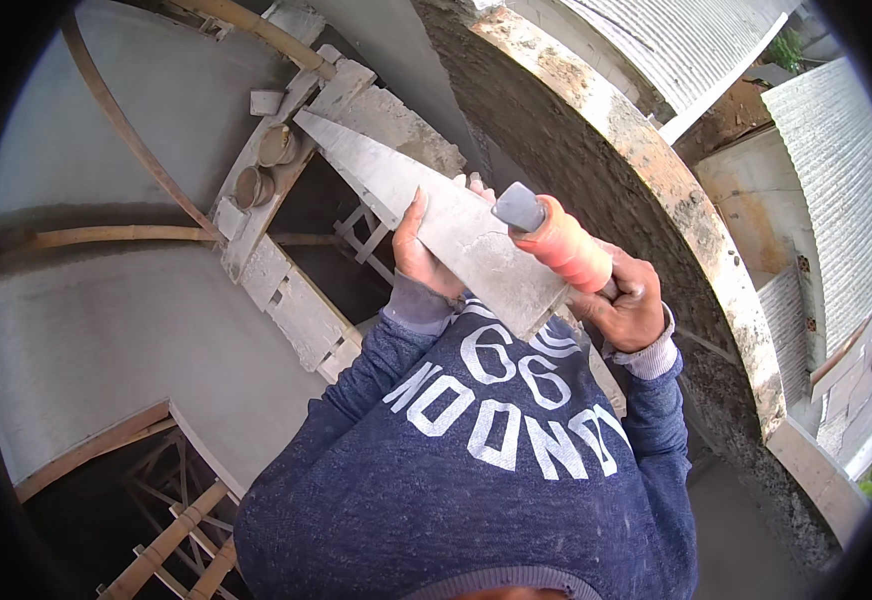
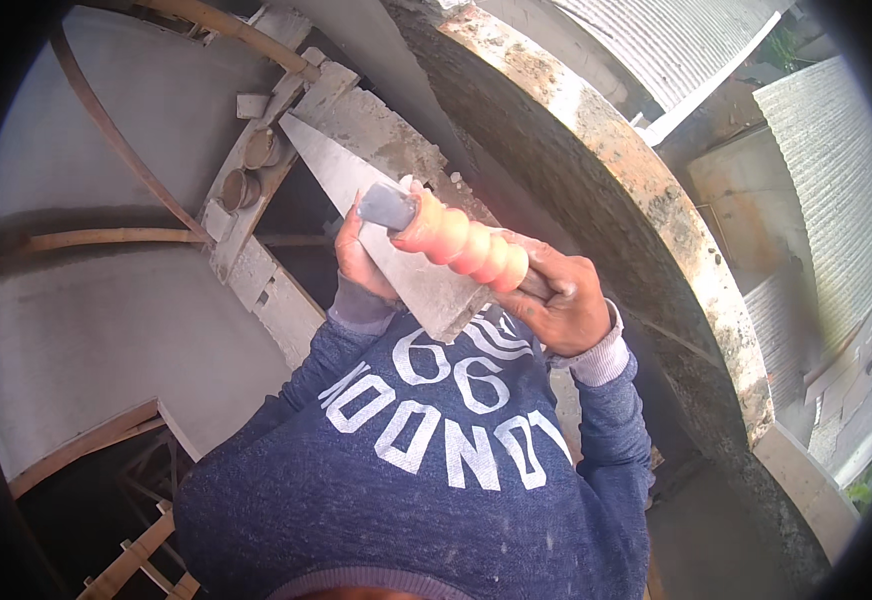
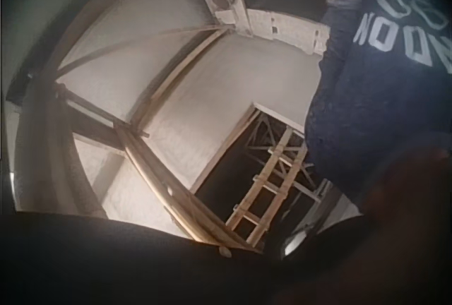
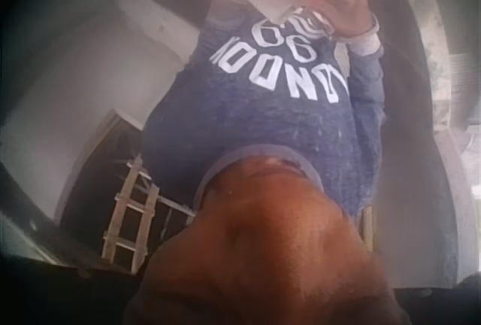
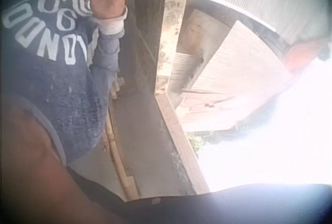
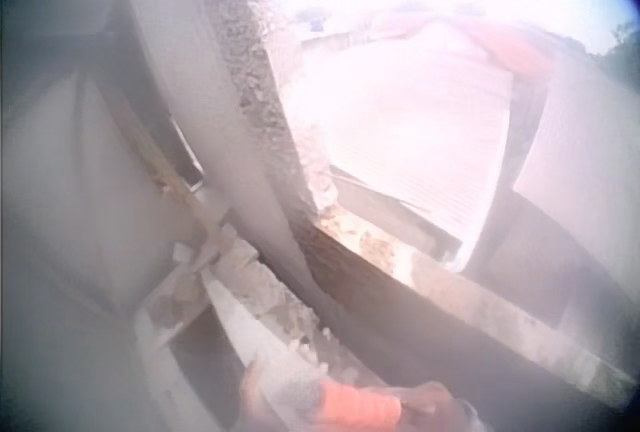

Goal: The person smooths a freshly plastered concrete wall using a long metal straightedge and a trowel. They repeatedly scrape and level the surface, removing excess material and refining the finish.

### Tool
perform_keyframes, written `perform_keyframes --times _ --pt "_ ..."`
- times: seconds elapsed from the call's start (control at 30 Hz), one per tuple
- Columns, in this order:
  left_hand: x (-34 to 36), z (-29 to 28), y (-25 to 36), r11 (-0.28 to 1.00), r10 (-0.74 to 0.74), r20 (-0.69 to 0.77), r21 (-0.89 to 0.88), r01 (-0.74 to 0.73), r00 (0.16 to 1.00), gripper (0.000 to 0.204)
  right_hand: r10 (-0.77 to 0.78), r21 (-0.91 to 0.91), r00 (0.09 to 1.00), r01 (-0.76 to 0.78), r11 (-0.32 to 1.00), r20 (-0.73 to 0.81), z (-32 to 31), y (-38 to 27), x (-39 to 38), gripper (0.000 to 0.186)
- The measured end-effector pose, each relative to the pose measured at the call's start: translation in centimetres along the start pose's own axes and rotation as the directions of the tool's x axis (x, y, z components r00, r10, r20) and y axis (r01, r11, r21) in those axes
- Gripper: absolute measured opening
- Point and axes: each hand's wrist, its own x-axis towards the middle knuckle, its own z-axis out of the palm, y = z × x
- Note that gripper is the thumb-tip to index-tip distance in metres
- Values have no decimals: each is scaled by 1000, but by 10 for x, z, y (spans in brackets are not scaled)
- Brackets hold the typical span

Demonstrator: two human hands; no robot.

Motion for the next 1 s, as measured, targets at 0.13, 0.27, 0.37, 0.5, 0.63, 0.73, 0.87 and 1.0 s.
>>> perform_keyframes --times 0.13,0.27,0.37,0.5,0.63,0.73,0.87,1.0 --pt "36 -22 -42 996 -22 -58 -88 17 998 51 147 -295 966 -207 933 -212 -14 -19 -31 42" --pt "47 -41 -78 977 -85 -143 -208 54 986 46 310 -379 880 -441 814 -359 -36 -45 -71 33" --pt "58 -54 -99 967 -120 -168 -244 77 979 47 398 -300 819 -535 790 -414 -39 -76 -84 35" --pt "71 -87 -130 933 -183 -98 -332 141 978 56 513 -414 792 -610 675 -331 -37 -85 -83 35" --pt "75 -95 -142 921 -214 -98 -353 167 972 53 524 -404 800 -600 690 -292 -34 -106 -58 36" --pt "72 -99 -142 930 -185 -104 -340 140 977 54 140 -245 902 -256 935 -408 -34 -135 -36 46" --pt "72 -99 -139 933 -166 -102 -340 123 981 57 -167 -115 925 135 984 -341 -36 -155 -15 44" --pt "70 -89 -142 921 -204 -76 -353 165 976 65 197 -894 973 -191 405 -119 -41 -85 -83 32"
